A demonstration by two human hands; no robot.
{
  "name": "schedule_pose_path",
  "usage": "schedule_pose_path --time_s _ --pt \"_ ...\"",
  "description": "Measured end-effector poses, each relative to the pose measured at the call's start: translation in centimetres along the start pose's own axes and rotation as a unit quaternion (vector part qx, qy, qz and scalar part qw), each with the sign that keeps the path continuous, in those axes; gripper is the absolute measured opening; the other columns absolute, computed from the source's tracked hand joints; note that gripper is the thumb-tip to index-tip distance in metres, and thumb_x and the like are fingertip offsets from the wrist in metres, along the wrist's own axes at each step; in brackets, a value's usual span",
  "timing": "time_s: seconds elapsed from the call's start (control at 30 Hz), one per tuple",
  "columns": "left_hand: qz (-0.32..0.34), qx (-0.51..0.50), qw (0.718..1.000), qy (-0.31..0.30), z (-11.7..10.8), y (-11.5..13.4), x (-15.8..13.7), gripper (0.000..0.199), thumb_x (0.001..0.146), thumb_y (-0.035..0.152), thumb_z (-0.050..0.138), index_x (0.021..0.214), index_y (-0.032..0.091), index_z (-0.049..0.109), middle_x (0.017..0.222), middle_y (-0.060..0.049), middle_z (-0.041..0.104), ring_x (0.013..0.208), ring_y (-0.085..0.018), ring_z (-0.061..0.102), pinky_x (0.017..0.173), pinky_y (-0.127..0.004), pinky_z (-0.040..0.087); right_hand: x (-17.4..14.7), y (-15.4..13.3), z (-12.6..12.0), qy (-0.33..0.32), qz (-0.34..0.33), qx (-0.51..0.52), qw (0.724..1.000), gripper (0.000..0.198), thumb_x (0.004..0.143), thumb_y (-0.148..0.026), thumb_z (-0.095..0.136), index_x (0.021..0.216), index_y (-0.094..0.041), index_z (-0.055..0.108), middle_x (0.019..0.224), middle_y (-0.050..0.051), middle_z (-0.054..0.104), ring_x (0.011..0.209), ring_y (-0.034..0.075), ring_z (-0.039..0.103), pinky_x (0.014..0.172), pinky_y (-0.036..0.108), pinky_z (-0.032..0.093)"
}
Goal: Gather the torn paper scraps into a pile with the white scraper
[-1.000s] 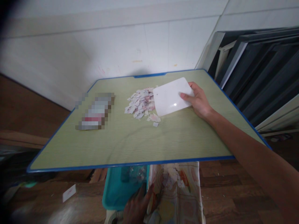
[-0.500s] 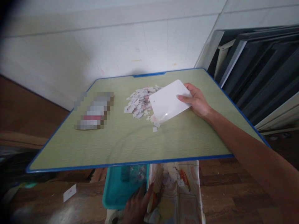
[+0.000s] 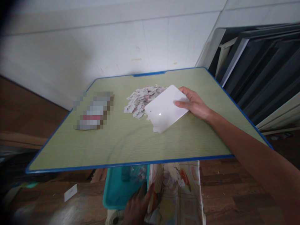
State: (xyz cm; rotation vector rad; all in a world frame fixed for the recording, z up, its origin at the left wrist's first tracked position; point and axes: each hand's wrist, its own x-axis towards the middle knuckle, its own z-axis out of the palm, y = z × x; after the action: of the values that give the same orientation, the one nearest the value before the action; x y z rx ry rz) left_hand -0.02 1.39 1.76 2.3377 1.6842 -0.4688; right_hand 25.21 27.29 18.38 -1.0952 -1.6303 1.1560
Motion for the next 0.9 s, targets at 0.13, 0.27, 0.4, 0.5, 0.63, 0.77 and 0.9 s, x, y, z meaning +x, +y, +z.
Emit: schedule_pose_path --time_s 0.13,0.27,0.4,0.5,0.63,0.77,0.9 --pt "0.002 -0.015 1.0 -0.019 0.5 -0.1 0.1 0.075 0.069 0.017 0.057 0.128 0.039 0.015 0.124 -0.01 0.047 0.098 -0.022 0.054 0.074 -0.034 0.048 -0.1 0.0 0.4 -0.018 -0.007 -0.014 1.0 0.032 0.065 -0.038 0.065 0.088 -0.021 0.05 0.077 -0.001 0.054 0.061 0.01 0.049 0.052 0.022 0.036" --pt "0.0 -0.047 0.997 -0.061 1.3 -0.1 0.3 0.109 0.042 0.027 0.077 0.129 0.036 0.012 0.128 -0.014 0.042 0.102 -0.029 0.05 0.078 -0.04 0.046 -0.1 0.1 0.9 -0.041 -0.019 0.006 0.999 0.033 0.064 -0.035 0.066 0.089 -0.02 0.051 0.078 -0.001 0.054 0.063 0.011 0.05 0.052 0.021 0.036" --pt "0.005 -0.055 0.997 -0.055 1.5 -0.3 0.3 0.102 0.05 0.03 0.073 0.13 0.034 0.011 0.13 -0.014 0.04 0.105 -0.028 0.049 0.08 -0.038 0.045 0.0 0.3 1.1 -0.029 -0.022 0.064 0.997 0.03 0.065 -0.032 0.067 0.087 -0.021 0.051 0.079 -0.001 0.054 0.061 0.01 0.05 0.052 0.021 0.036" --pt "0.005 -0.06 0.997 -0.05 1.3 -0.3 0.2 0.095 0.054 0.03 0.07 0.13 0.035 0.012 0.129 -0.013 0.041 0.102 -0.027 0.05 0.078 -0.039 0.046 0.1 0.5 1.0 -0.006 -0.025 0.099 0.995 0.027 0.065 -0.031 0.067 0.083 -0.022 0.05 0.077 -0.002 0.054 0.058 0.009 0.049 0.051 0.021 0.036" --pt "0.006 -0.064 0.996 -0.067 1.2 -0.3 0.3 0.112 0.04 0.032 0.077 0.13 0.033 0.012 0.13 -0.015 0.039 0.102 -0.03 0.05 0.077 -0.041 0.047 0.2 0.7 1.0 0.008 -0.027 0.1 0.995 0.027 0.063 -0.032 0.068 0.082 -0.022 0.05 0.075 -0.002 0.053 0.057 0.009 0.048 0.049 0.021 0.035" --pt "0.003 -0.057 0.996 -0.072 0.9 -0.3 0.3 0.105 0.048 0.027 0.074 0.13 0.034 0.01 0.132 -0.014 0.037 0.106 -0.029 0.048 0.079 -0.041 0.045 0.3 0.7 0.9 0.028 -0.032 0.104 0.994 0.027 0.062 -0.029 0.069 0.08 -0.021 0.051 0.075 -0.003 0.053 0.058 0.008 0.048 0.049 0.02 0.036" --pt "0.004 -0.053 0.997 -0.065 1.0 -0.3 0.2 0.097 0.054 0.025 0.071 0.13 0.036 0.01 0.131 -0.013 0.039 0.103 -0.026 0.05 0.078 -0.038 0.046 0.3 0.6 0.5 0.011 -0.011 0.103 0.995 0.028 0.061 -0.028 0.07 0.081 -0.02 0.052 0.074 -0.002 0.054 0.057 0.009 0.049 0.048 0.02 0.036"
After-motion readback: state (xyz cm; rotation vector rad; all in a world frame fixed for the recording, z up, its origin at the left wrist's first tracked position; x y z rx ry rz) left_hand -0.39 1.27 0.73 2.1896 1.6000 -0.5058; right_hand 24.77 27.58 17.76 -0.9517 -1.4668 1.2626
